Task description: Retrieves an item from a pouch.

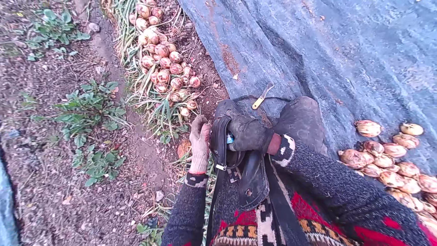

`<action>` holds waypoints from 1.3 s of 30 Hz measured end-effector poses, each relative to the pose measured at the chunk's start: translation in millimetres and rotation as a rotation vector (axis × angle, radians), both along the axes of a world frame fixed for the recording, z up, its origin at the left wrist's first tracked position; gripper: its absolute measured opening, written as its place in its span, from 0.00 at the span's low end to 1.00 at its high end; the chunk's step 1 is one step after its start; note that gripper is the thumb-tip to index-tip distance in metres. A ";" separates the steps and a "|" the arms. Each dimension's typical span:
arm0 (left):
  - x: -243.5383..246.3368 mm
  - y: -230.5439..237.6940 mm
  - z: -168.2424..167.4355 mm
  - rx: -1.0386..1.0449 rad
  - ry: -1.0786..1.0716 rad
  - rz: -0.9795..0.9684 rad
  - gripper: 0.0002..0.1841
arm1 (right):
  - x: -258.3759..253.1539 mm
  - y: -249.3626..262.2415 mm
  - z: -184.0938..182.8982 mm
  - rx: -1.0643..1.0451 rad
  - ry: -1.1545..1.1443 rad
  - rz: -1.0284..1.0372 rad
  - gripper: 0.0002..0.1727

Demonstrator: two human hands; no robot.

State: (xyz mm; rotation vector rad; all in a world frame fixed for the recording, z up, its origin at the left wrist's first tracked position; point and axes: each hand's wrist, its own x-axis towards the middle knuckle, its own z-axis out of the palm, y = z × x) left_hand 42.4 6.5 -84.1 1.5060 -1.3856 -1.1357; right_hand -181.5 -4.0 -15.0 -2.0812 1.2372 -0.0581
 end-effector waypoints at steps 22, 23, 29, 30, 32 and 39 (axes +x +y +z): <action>-44.9 24.0 78.8 0.357 -0.960 -0.628 0.53 | -23.3 11.8 -33.5 0.243 -0.133 -0.092 0.41; -45.7 22.5 79.6 0.349 -0.971 -0.628 0.51 | -24.6 12.4 -34.8 0.242 -0.136 -0.099 0.41; -43.2 13.4 87.7 0.326 -0.947 -0.582 0.41 | -31.7 17.8 -35.4 0.229 -0.160 -0.122 0.40; -41.9 11.8 89.2 0.320 -0.936 -0.575 0.39 | -33.1 18.2 -35.1 0.235 -0.186 -0.120 0.40; -39.3 8.1 90.9 0.290 -0.910 -0.568 0.36 | -36.7 17.7 -34.8 0.263 -0.240 -0.122 0.40; -38.8 -5.6 94.0 0.273 -0.852 -0.595 0.35 | -48.7 22.0 -42.2 0.345 -0.382 -0.164 0.41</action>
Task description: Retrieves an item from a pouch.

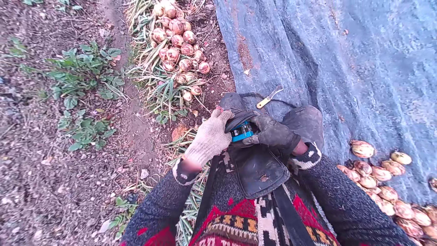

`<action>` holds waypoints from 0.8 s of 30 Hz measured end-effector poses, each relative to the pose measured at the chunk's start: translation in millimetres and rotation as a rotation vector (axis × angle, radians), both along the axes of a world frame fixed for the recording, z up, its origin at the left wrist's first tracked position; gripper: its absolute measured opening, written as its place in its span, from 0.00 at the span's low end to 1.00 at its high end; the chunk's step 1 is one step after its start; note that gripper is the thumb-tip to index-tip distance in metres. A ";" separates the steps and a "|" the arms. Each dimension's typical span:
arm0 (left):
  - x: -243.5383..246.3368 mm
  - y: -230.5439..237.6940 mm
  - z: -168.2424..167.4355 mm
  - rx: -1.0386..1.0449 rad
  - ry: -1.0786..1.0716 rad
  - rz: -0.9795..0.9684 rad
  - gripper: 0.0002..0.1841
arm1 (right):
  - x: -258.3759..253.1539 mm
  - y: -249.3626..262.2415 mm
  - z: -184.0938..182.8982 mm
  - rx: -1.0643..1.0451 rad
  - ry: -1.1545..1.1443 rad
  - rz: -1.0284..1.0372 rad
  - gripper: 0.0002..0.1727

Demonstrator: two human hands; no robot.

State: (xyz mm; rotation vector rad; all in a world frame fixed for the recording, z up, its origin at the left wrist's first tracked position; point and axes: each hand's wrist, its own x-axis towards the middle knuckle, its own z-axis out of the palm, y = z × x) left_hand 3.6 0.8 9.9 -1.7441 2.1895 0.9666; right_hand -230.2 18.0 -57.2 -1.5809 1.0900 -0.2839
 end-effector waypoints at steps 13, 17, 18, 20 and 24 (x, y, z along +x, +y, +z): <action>-6.7 -6.6 1.2 -0.004 0.033 -0.035 0.30 | -8.7 2.1 4.4 0.046 0.026 -0.018 0.43; -11.0 -4.5 -0.4 -0.009 0.027 -0.035 0.29 | -11.7 1.1 2.3 0.067 0.011 0.001 0.42; -13.6 -3.4 -0.6 -0.011 0.012 -0.035 0.29 | -12.9 1.3 0.3 0.068 -0.007 0.005 0.43; -18.3 -1.7 0.4 -0.008 -0.004 -0.030 0.29 | -14.7 3.1 -2.7 0.087 -0.073 -0.017 0.45; -21.8 0.3 0.3 -0.017 -0.005 -0.032 0.29 | -10.1 12.4 -14.1 0.073 -0.061 -0.147 0.31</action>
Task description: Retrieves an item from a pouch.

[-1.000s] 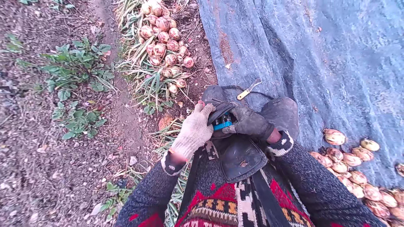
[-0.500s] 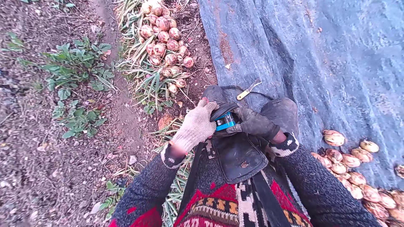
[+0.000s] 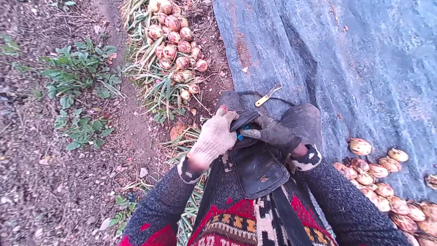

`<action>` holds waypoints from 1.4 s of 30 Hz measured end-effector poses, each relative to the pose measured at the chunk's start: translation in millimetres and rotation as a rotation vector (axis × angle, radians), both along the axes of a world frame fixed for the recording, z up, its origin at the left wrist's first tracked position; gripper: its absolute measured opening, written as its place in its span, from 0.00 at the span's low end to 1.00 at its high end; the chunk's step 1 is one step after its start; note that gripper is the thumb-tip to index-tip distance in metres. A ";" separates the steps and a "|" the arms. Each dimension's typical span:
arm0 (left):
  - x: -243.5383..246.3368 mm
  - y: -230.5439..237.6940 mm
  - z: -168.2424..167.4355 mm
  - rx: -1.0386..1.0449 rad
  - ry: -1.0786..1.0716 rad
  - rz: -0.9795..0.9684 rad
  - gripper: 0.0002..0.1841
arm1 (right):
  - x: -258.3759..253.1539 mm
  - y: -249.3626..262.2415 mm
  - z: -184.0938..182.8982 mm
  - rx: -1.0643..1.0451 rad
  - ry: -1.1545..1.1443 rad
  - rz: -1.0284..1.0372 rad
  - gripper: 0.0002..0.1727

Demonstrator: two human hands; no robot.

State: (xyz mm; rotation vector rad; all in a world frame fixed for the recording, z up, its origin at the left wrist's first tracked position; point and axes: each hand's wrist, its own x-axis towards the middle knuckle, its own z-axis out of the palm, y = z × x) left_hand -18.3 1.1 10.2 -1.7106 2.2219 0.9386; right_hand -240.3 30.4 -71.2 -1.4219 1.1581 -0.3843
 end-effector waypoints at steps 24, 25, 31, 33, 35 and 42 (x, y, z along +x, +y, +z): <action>-13.7 -7.9 -6.4 -0.018 -0.064 -0.048 0.29 | 73.7 -12.3 30.5 0.158 0.956 0.020 0.56; -17.1 -8.1 -7.3 -0.022 -0.074 -0.054 0.29 | 76.0 -12.8 27.1 0.133 0.970 0.004 0.50; -12.6 -6.3 -7.6 -0.060 -0.066 -0.020 0.28 | 63.8 -8.8 18.4 -0.025 0.762 -0.161 0.44; -6.9 -4.5 -6.4 -0.076 -0.036 -0.002 0.26 | 48.0 -1.3 30.6 -0.041 0.636 -0.104 0.40; -1.4 -5.5 -5.6 -0.078 -0.017 0.026 0.25 | 25.3 11.6 45.5 -0.121 0.495 -0.078 0.41; -9.0 0.7 -18.6 -0.053 -0.099 -0.106 0.39 | -29.7 35.9 43.9 -0.022 -0.021 -0.265 0.42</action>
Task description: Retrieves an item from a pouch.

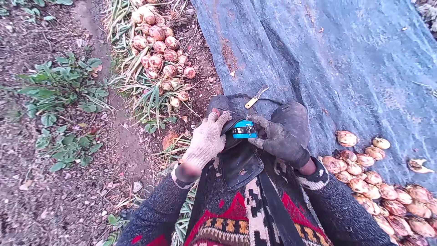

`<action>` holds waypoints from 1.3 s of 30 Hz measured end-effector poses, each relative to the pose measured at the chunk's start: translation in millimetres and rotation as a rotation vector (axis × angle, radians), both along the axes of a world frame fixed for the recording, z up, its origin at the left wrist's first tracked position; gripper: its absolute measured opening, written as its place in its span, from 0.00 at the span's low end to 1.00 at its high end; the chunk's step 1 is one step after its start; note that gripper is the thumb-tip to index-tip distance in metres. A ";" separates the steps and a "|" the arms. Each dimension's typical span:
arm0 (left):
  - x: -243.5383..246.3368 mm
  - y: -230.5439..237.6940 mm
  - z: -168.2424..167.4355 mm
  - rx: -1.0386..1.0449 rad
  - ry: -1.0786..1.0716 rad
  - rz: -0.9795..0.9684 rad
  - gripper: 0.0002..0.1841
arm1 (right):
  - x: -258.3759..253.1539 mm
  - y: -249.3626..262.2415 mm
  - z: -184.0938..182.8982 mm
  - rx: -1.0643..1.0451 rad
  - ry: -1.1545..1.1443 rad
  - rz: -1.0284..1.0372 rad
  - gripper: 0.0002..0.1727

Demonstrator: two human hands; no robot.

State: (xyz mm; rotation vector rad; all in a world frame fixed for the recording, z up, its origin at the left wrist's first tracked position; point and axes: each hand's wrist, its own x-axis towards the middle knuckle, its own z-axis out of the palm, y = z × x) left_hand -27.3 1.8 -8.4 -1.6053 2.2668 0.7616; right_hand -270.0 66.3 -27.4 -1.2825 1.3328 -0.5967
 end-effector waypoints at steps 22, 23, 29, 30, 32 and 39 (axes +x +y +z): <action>-16.2 15.7 -4.9 -0.014 -0.091 -0.017 0.46 | 26.1 5.0 -42.5 -0.183 -0.278 -0.214 0.30; -14.6 14.8 -5.3 -0.022 -0.079 0.001 0.44 | 26.0 5.1 -40.1 -0.174 -0.268 -0.217 0.32; 8.6 0.0 -2.5 -0.036 0.030 0.062 0.32 | 17.2 14.3 -19.5 -0.666 0.326 -0.017 0.22; 11.9 -4.0 -0.7 -0.030 0.049 0.067 0.31 | 17.2 14.5 -16.1 -0.782 0.430 0.054 0.17; 16.8 -13.2 3.7 -0.003 0.061 0.070 0.30 | 19.7 13.9 -7.2 -0.873 0.561 0.214 0.17; 18.9 -26.4 9.6 0.065 0.171 0.049 0.27 | 59.9 -12.3 3.7 -0.694 0.754 0.475 0.23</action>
